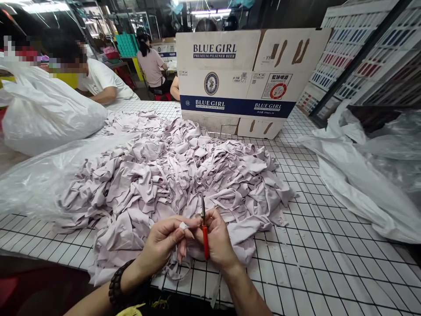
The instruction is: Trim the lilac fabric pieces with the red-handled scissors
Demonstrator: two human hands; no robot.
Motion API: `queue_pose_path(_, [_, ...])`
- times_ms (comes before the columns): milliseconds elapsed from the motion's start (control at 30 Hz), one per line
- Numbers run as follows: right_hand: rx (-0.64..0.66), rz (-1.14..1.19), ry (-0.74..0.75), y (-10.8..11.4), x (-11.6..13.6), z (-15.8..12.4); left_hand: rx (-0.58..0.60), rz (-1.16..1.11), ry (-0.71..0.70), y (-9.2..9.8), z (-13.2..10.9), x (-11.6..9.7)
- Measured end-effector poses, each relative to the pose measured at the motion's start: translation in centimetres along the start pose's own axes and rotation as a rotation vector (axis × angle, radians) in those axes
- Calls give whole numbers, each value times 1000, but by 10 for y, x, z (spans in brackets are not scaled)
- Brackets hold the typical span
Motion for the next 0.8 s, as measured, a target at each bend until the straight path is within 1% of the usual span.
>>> queue_pose_path(100, [-32,-48,-5,13,8,-7,-14,4,-52,1,3,-1])
queue_pose_path(167, [-53,-175,22,25,21,-16,-27,89,-116,4,4,-5])
queue_pose_path(267, [-72,-556,70,35,42,-34,-51,266,-258,7,3,-14])
queue_pose_path(333, [-121,-826,96,36,55,-46,-68,353,-329,8,2,-17])
queue_pose_path(400, [-188,-1048,143,33,65,-55,-74,397,-357,9,1,-17])
queue_pose_path(467, [-229,-1199,203,27,73,-60,-76,431,-369,9,1,-15])
queue_pose_path(567, [-188,-1317,288,16,76,-60,-69,461,-385,8,0,-14])
queue_pose_path(633, [-153,-1374,317,12,76,-58,-46,443,-375,7,0,-15])
queue_pose_path(800, [-124,-1402,302,10,75,-54,20,331,-323,2,0,-15])
Point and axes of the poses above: each hand's wrist, its own z-axis towards the middle knuckle, its own y-axis out of the back of the hand, x = y × z, the point moved 8 cm from there along z, towards the middle knuckle, and after that the axes turned 6 degrees about -x, right-handed, at the moved point
